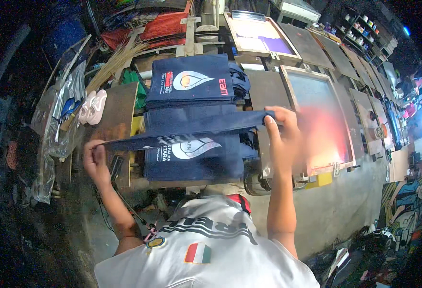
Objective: Screen printing a white logo onto blue tote bags at a printing station.
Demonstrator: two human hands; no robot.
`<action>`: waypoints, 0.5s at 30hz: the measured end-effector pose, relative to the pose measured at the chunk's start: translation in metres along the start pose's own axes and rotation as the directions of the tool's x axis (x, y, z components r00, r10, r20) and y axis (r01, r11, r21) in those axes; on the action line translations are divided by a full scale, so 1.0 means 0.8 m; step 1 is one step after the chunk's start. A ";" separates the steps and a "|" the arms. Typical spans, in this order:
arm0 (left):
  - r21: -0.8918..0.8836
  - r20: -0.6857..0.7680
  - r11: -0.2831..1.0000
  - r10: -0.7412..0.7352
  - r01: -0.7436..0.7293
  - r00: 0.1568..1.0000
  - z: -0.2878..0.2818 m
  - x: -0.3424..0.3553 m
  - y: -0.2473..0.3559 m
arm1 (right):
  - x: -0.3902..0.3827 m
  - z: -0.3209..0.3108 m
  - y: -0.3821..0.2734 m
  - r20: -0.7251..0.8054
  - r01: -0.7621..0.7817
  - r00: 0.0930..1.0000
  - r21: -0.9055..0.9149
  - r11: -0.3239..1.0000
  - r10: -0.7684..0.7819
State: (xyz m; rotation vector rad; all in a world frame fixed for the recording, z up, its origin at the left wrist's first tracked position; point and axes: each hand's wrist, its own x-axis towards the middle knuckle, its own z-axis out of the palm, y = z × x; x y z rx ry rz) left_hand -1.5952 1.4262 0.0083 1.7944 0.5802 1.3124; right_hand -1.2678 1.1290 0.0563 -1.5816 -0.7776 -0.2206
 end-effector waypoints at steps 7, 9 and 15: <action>0.193 -0.237 0.981 0.071 -0.025 0.969 0.049 0.059 0.019 | 0.014 0.014 0.004 -0.077 -0.027 0.997 -0.019 0.999 0.026; 0.100 -0.132 0.995 0.017 -0.003 0.991 0.080 0.080 -0.003 | 0.022 0.026 0.024 -0.127 -0.123 0.984 0.027 0.992 0.125; 0.308 0.018 0.948 -0.095 0.085 0.995 0.126 0.085 -0.132 | 0.031 0.093 0.150 -0.036 -0.099 0.995 -0.111 0.989 0.096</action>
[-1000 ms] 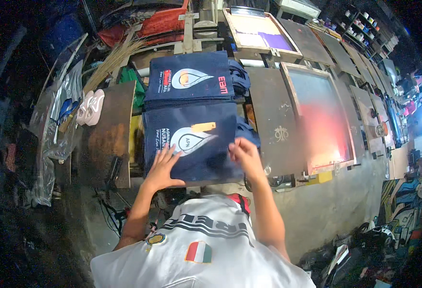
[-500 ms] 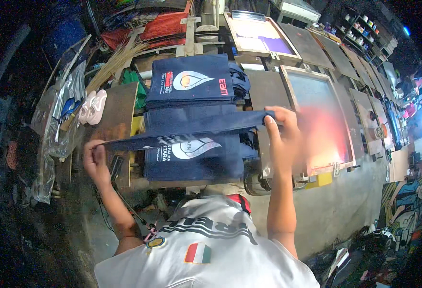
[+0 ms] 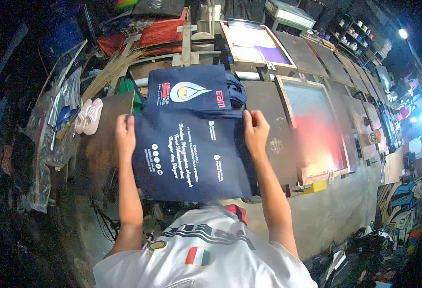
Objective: Screen printing a white logo onto blue tote bags at a printing station.
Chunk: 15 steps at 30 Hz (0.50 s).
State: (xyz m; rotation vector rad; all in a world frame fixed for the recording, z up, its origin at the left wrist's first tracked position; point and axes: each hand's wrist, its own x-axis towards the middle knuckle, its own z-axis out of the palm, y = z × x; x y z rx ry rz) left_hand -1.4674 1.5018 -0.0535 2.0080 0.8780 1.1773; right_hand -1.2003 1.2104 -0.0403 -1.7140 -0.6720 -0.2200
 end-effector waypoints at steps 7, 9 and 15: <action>0.372 0.095 0.914 -0.211 0.162 0.973 0.082 -0.037 -0.107 | -0.014 0.063 0.116 0.262 -0.100 0.953 -0.199 0.975 0.151; 0.421 0.085 0.902 -0.141 0.093 0.986 0.092 -0.054 -0.132 | -0.022 0.076 0.126 0.325 0.004 0.942 -0.271 0.963 0.087; 0.491 0.128 0.835 -0.352 0.249 0.927 0.094 -0.054 -0.127 | -0.036 0.084 0.140 0.345 -0.025 0.926 -0.342 0.939 0.151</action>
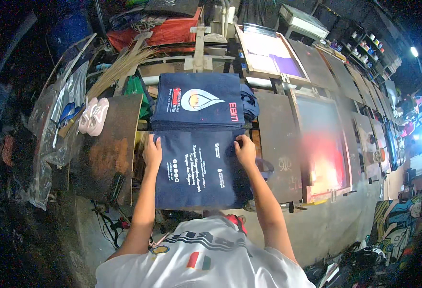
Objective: Screen printing a white logo onto blue tote bags at a printing station.
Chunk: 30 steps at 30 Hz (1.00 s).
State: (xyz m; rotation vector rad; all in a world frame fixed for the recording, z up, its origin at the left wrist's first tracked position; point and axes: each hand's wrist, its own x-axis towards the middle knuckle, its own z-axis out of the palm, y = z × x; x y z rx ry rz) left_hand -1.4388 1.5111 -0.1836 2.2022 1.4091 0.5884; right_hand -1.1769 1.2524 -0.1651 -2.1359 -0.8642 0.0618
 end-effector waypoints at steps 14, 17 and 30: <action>0.035 -0.069 0.999 0.012 -0.010 0.998 -0.011 -0.006 0.019 | -0.016 0.001 -0.016 -0.076 0.181 0.970 -0.410 0.894 -0.231; 0.201 -0.112 0.972 0.147 -0.122 0.983 -0.011 -0.033 0.027 | -0.012 0.004 -0.045 0.004 0.321 0.923 -0.556 0.766 -0.384; 0.352 0.251 0.851 0.316 -0.390 0.915 0.039 -0.030 0.055 | 0.003 0.064 -0.024 0.223 0.505 0.863 -0.422 0.753 -0.454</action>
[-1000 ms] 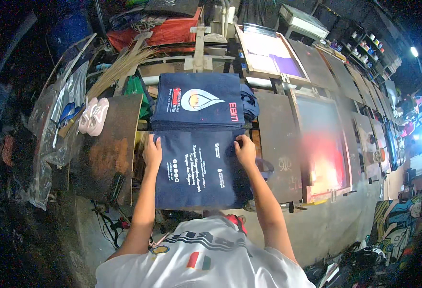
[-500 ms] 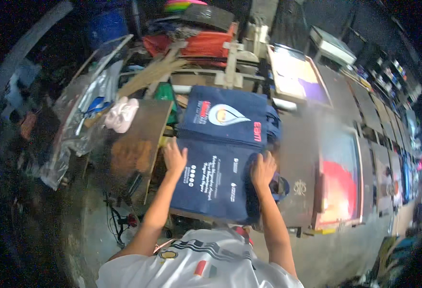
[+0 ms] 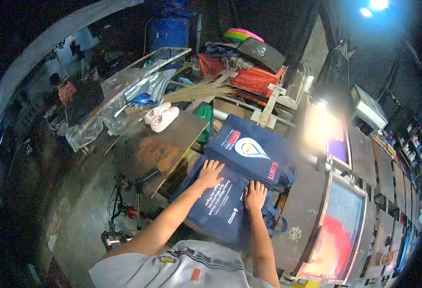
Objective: Screen printing a white logo onto blue tote bags at a printing station.
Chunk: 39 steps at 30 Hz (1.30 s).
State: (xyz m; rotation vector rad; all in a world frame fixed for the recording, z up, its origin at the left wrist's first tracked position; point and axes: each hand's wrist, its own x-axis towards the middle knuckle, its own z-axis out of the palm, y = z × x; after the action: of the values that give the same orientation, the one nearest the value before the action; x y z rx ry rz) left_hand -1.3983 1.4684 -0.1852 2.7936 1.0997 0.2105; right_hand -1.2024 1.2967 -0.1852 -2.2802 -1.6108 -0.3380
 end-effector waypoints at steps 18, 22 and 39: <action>0.076 -0.034 0.997 0.034 -0.031 0.999 0.008 0.020 0.004 | 0.014 0.006 0.003 0.090 -0.076 0.993 -0.014 0.997 0.077; -0.039 -0.221 0.995 0.085 -0.096 0.972 0.020 0.025 -0.009 | 0.019 0.016 0.000 0.015 -0.056 0.998 -0.057 0.997 0.057; -0.013 -0.092 0.982 0.189 -0.191 0.978 0.019 -0.074 0.044 | 0.017 0.000 0.003 0.108 -0.081 0.991 0.030 0.996 0.077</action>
State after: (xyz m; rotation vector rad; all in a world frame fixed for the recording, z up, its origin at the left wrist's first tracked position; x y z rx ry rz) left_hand -1.4147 1.4014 -0.1986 2.8948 0.8409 0.3699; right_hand -1.1961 1.3075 -0.1804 -2.3649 -1.5583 -0.1703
